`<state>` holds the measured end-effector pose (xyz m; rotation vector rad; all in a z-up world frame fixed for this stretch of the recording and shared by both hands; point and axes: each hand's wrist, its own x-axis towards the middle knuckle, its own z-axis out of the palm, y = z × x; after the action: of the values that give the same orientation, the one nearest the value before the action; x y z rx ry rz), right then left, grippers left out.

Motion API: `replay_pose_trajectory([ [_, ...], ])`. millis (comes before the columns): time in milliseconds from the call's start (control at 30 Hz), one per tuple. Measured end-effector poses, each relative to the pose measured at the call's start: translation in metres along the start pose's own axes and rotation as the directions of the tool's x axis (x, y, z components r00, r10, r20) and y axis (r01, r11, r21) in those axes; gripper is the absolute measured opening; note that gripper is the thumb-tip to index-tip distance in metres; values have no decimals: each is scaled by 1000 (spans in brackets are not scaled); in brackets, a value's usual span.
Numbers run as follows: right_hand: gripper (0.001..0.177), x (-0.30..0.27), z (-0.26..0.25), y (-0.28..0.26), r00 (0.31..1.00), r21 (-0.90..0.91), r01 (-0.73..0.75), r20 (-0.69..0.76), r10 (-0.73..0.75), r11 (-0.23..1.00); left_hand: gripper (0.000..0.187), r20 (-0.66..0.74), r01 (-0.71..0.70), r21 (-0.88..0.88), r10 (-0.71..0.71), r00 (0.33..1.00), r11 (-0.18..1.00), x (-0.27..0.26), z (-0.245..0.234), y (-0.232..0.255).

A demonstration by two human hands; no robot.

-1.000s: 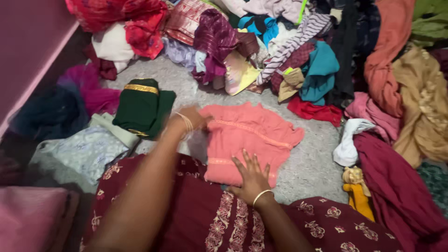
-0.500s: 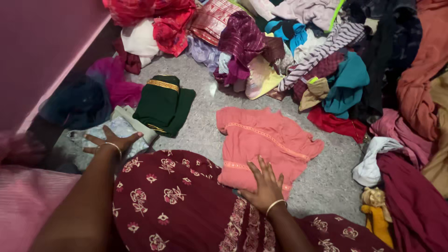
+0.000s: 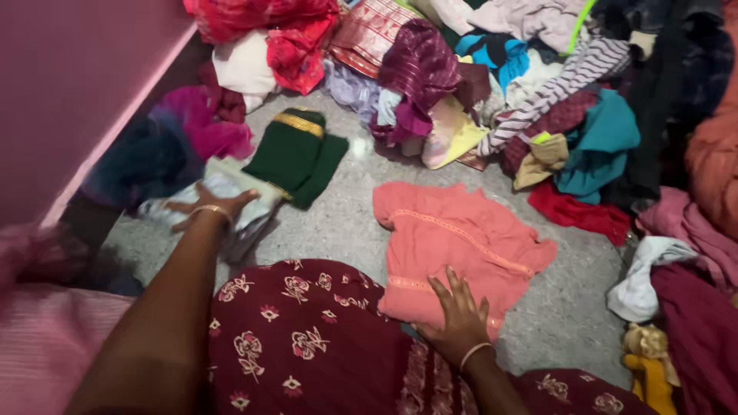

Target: The person sits on the floor and folds several garments one by one, including a green cloth, a pink top, a light blue top, and a yellow top. Each item is smoothed, folded into a compact rectangle, and placed in a growing stack.

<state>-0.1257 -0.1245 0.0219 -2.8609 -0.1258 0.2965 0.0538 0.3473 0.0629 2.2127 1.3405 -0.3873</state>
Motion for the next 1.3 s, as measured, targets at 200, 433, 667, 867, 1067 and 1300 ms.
replay_pose_trajectory([
  [200, 114, -4, -4, 1, 1000, -13, -23, 5, 23, 1000, 145, 12, -328, -188, 336, 942, 926, 56, 25, 58],
  [433, 126, 9, -6, -14, 987, -303, -86, 102, 121, 949, 112, -148, -646, -402, 650, 745, 649, 120, 37, 100],
  [667, 131, 37, -2, -28, 942, -51, 239, -232, -244, 970, 34, -668, -418, -402, 51, 742, 815, 89, 9, 54],
  [867, 78, 55, -20, -13, 891, 136, 288, -402, -213, 948, 68, -692, -261, -574, -290, 661, 776, 108, 16, 3],
  [1067, 64, 94, -91, -23, 906, 390, 291, -406, -120, 874, 61, -381, -406, -816, 145, 913, 412, 43, 39, -10],
  [1300, 38, 134, -175, -118, 990, 559, 115, 0, -139, 821, 35, -244, -617, -530, 593, 768, 581, -163, -42, -70],
])
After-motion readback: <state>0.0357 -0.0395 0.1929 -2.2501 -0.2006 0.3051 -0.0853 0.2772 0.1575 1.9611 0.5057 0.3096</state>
